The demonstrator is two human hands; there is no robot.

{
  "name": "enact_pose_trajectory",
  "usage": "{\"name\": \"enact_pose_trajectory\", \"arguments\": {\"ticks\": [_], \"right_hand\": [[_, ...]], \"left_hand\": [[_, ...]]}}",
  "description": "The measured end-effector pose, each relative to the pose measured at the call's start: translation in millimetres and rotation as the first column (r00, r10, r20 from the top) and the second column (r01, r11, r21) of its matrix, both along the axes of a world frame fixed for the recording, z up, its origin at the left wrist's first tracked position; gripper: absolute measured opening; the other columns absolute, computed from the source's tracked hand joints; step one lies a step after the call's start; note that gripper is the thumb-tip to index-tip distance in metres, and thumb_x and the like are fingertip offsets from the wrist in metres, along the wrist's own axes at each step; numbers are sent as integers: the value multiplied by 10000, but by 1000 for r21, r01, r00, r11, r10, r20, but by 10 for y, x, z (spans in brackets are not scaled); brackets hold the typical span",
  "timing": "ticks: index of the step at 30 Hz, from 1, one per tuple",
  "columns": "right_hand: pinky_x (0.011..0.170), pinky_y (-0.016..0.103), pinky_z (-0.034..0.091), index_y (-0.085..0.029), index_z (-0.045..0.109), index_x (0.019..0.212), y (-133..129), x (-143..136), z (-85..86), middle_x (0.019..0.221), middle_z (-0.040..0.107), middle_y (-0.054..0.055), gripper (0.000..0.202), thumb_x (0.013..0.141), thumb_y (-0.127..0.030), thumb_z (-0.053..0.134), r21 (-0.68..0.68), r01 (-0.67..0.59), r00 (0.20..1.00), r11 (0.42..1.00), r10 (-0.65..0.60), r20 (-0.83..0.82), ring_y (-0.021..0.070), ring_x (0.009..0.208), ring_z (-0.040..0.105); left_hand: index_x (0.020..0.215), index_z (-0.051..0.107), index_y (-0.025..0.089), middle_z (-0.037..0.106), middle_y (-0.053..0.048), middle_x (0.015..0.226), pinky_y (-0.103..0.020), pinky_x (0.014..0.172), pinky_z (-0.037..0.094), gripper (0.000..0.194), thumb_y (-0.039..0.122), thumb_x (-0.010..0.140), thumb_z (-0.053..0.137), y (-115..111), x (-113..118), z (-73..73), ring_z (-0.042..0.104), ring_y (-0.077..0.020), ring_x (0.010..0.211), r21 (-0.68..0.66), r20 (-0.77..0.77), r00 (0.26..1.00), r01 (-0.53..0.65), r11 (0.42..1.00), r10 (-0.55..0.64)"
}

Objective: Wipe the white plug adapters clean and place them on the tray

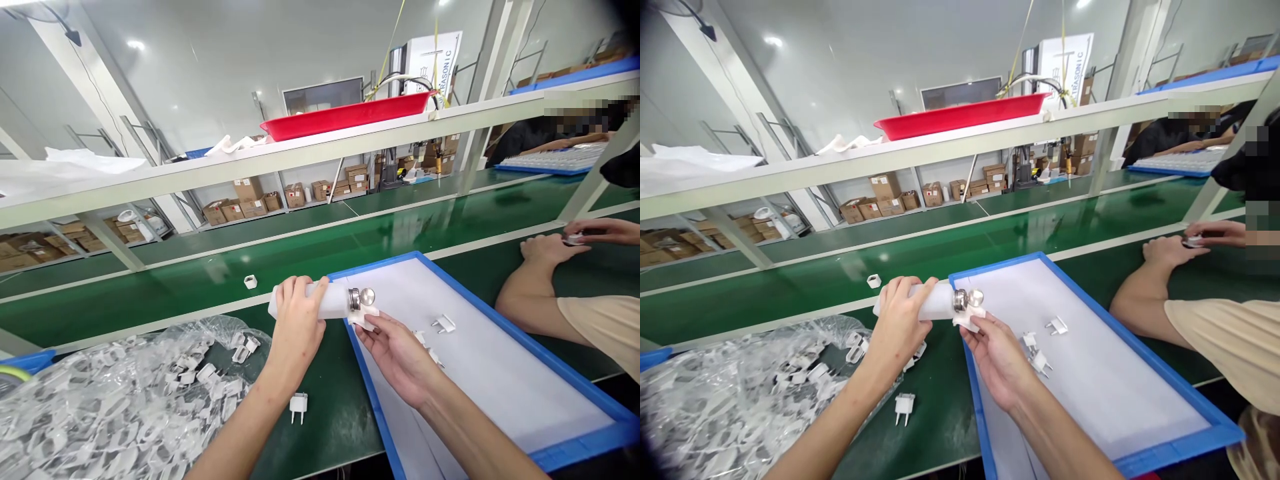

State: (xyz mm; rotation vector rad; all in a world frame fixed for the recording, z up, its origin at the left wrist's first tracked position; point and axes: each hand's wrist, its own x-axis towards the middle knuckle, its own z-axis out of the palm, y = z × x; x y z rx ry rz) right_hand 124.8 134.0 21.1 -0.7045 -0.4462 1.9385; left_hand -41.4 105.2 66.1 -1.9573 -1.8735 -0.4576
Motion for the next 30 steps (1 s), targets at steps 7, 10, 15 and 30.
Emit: {"name": "enact_pose_trajectory", "arguments": {"ticks": [7,10,15,30], "right_hand": [[802,245,606,-143,764,903,1,-6,13,1014,735,85,122,807,-80,723,-7,-8,1000,1000,8,2,168,895,656],[808,261,611,-123,758,908,1,-16,18,1030,731,107,122,817,-63,704,-13,-12,1000,1000,12,14,178,900,657],[793,270,619,-117,753,896,-11,-35,29,993,724,104,114,843,-55,673,-37,-5,999,999,6,35,176,870,654],[793,266,618,-93,739,987,1,-70,7,1025,721,117,176,884,-15,619,-65,-3,1000,998,3,1,167,873,659]], "left_hand": [[1336,575,217,558,-113,1133,-492,1001,391,706,-27,676,528,-33,23,53,459,-325,1102,-11,-37,999,-12,1000,11],[1346,564,215,557,-117,1139,-498,1007,388,695,-20,692,534,-46,26,62,455,-330,1106,-13,-62,998,-14,1000,14],[1352,557,211,553,-121,1134,-503,1021,380,696,-23,698,530,-42,18,56,452,-332,1099,-6,-112,993,-31,1000,30],[1356,555,193,552,-130,1125,-531,1037,378,689,-27,704,527,-38,42,73,447,-350,1109,-6,-172,984,-36,999,34]]}}
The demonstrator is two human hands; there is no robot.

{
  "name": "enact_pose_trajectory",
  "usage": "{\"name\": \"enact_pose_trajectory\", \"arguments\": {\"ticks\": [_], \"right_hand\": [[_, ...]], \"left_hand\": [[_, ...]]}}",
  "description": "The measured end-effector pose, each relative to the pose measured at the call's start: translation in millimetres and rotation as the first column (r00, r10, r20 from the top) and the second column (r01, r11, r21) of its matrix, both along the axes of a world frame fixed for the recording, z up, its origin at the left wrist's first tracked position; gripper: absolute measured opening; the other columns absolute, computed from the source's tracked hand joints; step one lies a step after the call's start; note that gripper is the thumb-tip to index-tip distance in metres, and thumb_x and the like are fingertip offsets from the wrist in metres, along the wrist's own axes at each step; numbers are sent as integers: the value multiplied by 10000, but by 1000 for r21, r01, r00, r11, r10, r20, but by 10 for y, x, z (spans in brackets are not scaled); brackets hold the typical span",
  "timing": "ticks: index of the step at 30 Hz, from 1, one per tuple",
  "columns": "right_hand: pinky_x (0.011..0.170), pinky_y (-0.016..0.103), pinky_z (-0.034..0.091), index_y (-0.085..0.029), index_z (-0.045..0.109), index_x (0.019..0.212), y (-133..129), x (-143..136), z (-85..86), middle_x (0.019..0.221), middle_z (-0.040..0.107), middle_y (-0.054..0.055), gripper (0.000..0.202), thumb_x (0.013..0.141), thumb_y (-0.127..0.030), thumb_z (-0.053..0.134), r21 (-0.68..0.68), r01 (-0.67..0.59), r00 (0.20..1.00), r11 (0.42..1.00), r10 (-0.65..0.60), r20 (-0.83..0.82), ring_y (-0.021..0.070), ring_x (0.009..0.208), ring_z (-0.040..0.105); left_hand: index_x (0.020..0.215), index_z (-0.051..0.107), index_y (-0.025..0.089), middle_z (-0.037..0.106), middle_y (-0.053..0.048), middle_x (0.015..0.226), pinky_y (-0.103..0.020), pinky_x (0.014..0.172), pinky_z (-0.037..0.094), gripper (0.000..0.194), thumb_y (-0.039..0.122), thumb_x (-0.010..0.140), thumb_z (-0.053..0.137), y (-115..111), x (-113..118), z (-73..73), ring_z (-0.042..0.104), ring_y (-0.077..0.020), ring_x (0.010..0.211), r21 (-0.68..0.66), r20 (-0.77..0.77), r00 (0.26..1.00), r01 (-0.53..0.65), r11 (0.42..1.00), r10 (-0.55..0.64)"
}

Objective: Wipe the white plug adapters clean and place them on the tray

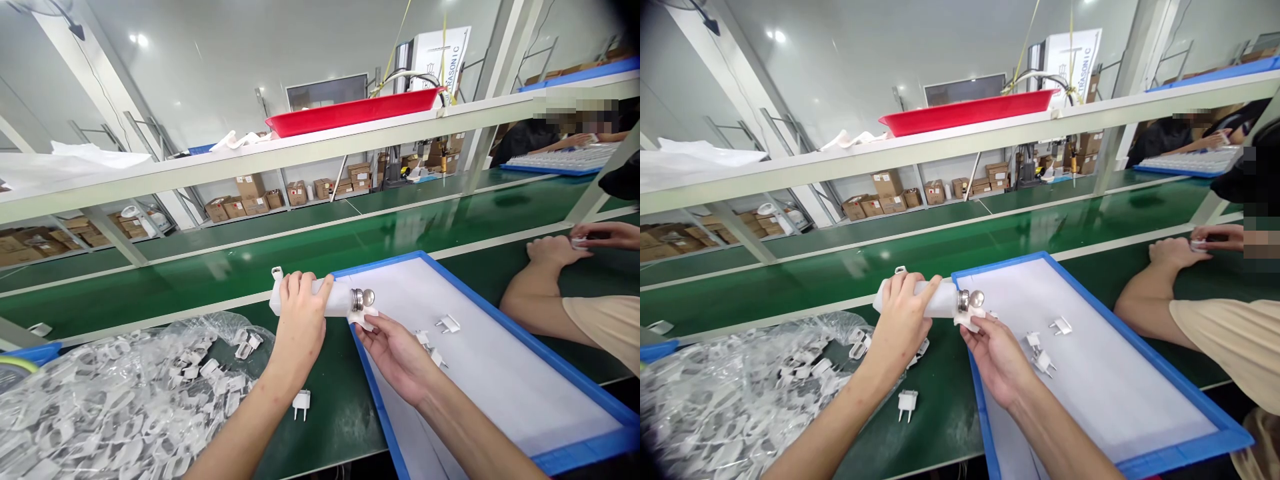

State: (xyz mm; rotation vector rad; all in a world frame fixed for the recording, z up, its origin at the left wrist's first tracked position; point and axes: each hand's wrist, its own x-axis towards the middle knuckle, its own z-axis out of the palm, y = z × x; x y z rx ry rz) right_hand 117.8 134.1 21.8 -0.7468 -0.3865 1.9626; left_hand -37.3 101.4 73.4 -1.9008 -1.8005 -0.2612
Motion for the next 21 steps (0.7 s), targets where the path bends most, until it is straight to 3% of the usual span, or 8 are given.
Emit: {"name": "enact_pose_trajectory", "arguments": {"ticks": [12,18,21], "right_hand": [[796,269,615,-101,753,958,1,4,-28,1031,719,124,164,867,-26,638,15,4,1000,1000,-5,25,181,886,657],[810,268,605,-122,766,922,-12,21,-26,1022,718,106,127,827,-64,705,57,0,1000,998,-2,26,182,895,646],[811,258,595,-132,773,910,-14,35,-31,1028,718,94,135,777,-116,780,93,-4,1000,996,2,20,185,922,637]], "left_hand": [[1359,568,204,553,-127,1152,-498,1011,398,739,-48,666,524,18,-53,-86,456,-339,1109,-11,97,995,9,1000,-8],[1359,581,188,589,-130,1160,-479,995,420,742,-32,651,552,40,-92,-136,468,-332,1112,-43,255,967,26,999,-14],[1344,588,184,620,-125,1174,-447,988,437,735,-35,643,560,50,-97,-167,481,-323,1132,-47,407,913,35,998,-13]]}}
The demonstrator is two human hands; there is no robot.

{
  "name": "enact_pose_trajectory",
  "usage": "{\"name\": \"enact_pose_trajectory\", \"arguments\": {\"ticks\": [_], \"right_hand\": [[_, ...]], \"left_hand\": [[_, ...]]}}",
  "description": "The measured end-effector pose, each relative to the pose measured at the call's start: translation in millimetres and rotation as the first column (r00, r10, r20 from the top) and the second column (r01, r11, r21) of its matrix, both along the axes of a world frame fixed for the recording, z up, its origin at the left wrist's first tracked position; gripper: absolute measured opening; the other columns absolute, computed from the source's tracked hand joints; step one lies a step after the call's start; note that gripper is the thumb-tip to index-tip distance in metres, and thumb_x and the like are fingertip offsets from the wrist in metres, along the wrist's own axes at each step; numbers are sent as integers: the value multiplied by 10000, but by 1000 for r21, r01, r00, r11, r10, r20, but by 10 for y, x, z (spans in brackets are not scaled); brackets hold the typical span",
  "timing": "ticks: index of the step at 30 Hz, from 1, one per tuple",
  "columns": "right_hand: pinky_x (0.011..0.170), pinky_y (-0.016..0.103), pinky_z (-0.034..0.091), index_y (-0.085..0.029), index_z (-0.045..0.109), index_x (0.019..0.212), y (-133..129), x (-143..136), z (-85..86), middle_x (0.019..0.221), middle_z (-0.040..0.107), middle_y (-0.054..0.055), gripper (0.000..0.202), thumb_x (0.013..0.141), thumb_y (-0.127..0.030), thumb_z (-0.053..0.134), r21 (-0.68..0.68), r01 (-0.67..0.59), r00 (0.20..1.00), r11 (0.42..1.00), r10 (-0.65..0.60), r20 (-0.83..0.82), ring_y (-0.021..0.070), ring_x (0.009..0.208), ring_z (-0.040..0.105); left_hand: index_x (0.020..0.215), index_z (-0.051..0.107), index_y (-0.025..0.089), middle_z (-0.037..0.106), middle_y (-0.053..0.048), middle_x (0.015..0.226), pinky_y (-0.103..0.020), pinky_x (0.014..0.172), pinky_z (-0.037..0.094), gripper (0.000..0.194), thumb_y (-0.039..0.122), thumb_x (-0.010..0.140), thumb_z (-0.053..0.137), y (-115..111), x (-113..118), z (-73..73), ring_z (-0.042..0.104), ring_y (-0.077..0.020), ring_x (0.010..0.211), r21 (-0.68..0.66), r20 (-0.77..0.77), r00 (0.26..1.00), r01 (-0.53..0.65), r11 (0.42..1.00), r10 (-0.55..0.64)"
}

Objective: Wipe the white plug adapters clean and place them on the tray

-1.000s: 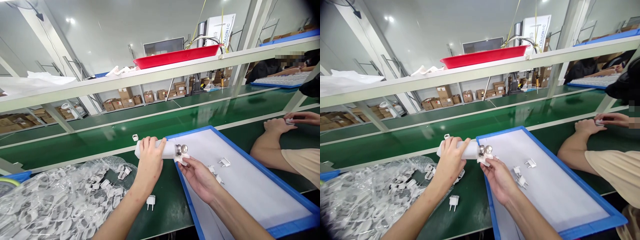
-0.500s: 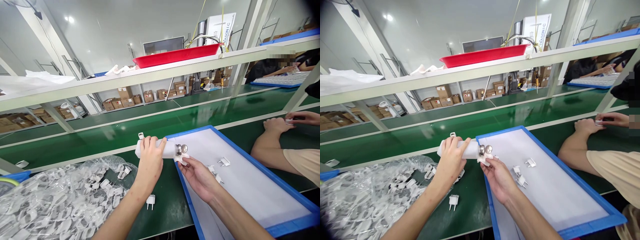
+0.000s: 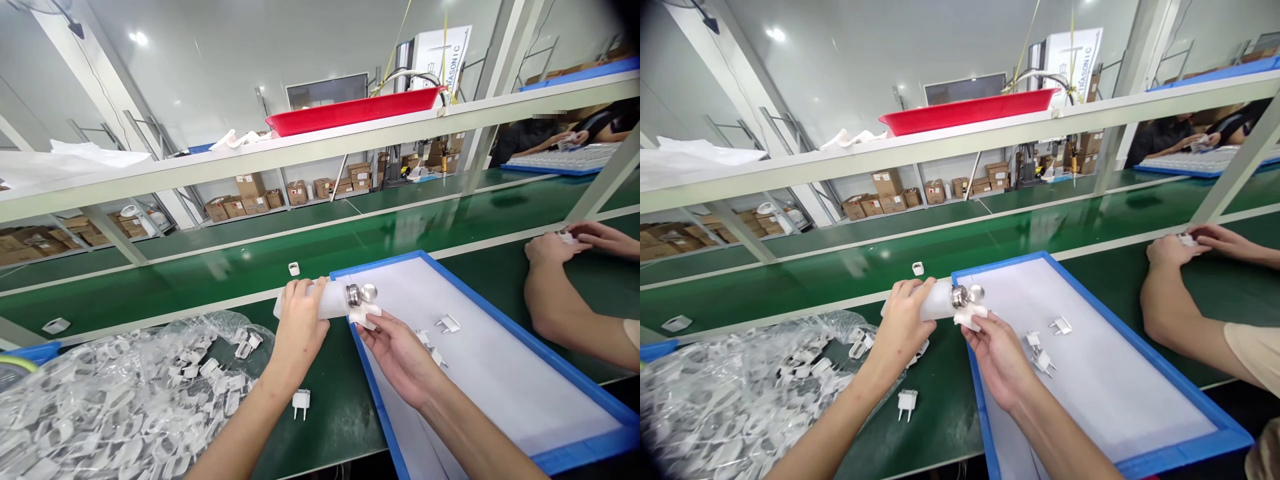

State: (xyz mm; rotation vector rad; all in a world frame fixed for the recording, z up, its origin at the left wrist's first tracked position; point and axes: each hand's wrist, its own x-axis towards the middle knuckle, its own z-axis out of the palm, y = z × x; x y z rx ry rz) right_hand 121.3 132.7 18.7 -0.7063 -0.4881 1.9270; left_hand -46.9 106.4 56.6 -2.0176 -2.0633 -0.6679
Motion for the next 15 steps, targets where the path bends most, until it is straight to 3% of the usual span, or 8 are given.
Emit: {"name": "enact_pose_trajectory", "arguments": {"ticks": [4,10,15], "right_hand": [[814,249,578,-142,782,965,-4,19,-7,1083,719,83,262,718,-194,852,52,-10,1000,999,10,4,197,990,624],[839,251,542,-163,778,1036,-44,66,-24,1066,729,66,301,760,-264,843,122,-38,998,992,33,44,184,970,616],[854,256,526,-180,776,1059,-85,91,-13,1098,728,55,322,770,-305,844,147,-46,996,988,34,81,178,957,617]], "left_hand": [[1275,625,201,662,-100,1181,-393,960,455,714,-28,599,605,24,1,-27,528,-304,1140,0,214,977,0,1000,0],[1007,684,238,703,10,880,-285,713,451,454,30,605,644,30,28,22,627,-216,828,12,364,931,-13,1000,7],[1018,725,248,699,46,767,-245,593,415,437,114,604,753,123,-61,-52,619,-172,683,17,514,855,-94,995,72]]}}
